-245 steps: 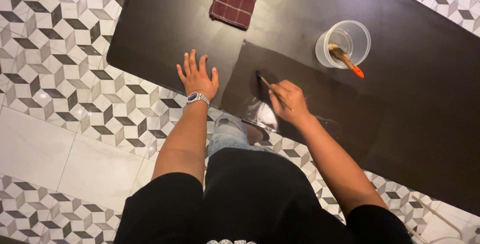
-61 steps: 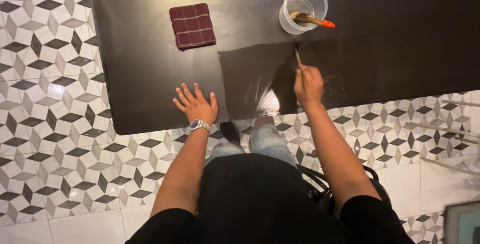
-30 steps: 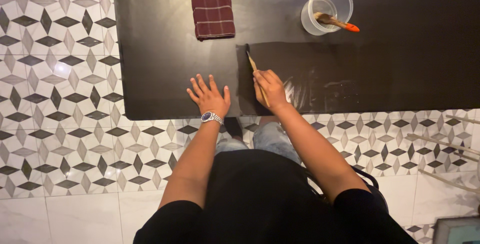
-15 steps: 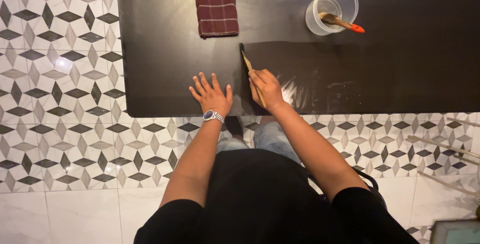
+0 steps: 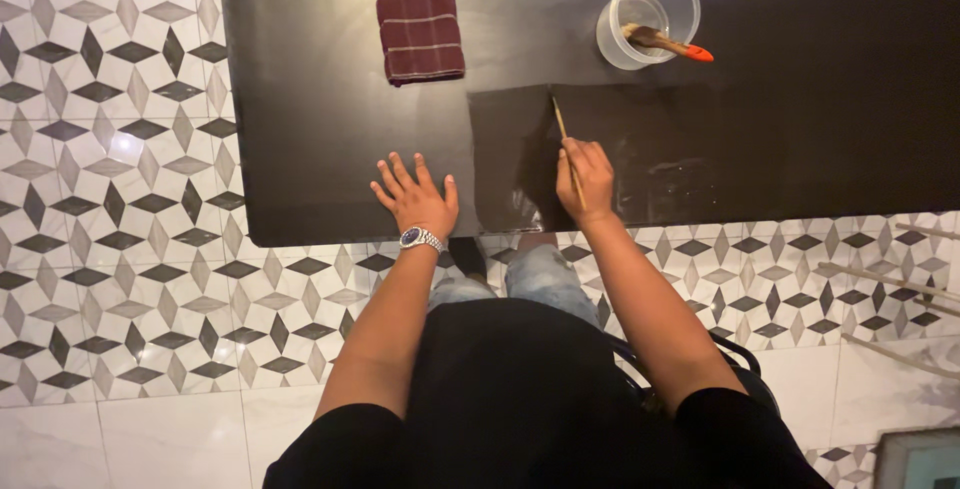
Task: The person cleans a black table by applying a cleaning solution using a brush and then wiping it with a cloth.
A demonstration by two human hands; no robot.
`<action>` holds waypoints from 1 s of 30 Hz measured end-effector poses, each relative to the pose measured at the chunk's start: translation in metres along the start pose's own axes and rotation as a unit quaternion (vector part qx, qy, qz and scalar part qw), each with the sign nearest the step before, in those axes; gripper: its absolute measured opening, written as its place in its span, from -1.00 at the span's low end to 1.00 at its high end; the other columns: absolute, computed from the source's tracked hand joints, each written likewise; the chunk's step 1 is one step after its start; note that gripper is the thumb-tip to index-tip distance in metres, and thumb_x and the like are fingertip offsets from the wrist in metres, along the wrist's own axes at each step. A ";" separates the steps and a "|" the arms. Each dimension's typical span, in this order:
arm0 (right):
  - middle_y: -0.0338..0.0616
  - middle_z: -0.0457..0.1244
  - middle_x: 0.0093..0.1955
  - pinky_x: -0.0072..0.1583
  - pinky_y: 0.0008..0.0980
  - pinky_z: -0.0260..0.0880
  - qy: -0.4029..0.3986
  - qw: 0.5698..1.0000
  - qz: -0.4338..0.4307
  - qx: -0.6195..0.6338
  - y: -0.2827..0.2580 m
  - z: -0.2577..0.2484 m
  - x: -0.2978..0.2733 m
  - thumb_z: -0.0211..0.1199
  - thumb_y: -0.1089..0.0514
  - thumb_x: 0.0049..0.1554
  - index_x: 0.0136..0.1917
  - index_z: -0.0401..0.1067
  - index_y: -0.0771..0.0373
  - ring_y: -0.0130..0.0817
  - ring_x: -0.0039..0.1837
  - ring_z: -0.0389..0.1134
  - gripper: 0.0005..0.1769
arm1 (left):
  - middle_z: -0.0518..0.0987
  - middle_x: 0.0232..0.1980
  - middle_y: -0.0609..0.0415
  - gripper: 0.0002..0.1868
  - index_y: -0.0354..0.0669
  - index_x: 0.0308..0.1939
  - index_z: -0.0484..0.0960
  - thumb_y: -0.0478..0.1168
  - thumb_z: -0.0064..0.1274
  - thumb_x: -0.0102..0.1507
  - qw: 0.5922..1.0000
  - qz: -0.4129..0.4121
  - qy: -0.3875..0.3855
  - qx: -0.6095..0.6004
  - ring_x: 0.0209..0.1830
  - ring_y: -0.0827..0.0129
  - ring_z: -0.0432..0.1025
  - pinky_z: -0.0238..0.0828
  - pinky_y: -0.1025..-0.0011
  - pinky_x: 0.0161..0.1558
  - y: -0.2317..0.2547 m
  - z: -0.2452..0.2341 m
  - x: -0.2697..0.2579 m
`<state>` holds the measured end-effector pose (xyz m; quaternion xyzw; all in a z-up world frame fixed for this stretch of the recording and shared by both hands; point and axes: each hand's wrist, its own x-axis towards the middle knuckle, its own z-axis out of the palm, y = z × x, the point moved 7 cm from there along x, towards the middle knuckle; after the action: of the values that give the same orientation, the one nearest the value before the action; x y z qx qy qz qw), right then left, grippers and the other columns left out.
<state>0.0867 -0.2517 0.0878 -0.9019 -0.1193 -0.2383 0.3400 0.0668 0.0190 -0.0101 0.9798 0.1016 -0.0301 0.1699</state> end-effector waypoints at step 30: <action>0.15 0.36 -0.01 0.08 -0.13 0.43 0.025 0.995 0.018 -0.095 0.068 -0.055 -0.017 0.24 0.42 0.16 0.07 0.49 0.46 0.05 0.01 0.38 -0.81 | 0.05 0.56 -0.45 -0.25 -0.27 0.44 0.36 0.14 -0.05 0.29 1.000 -0.001 -0.003 0.001 0.60 -0.36 -0.20 -0.43 -0.37 0.46 0.001 -0.002 0.001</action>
<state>0.0787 -0.3396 0.0772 -0.9258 -0.0719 -0.2647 0.2600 0.0678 0.0184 -0.0081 0.9797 0.1022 -0.0334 0.1690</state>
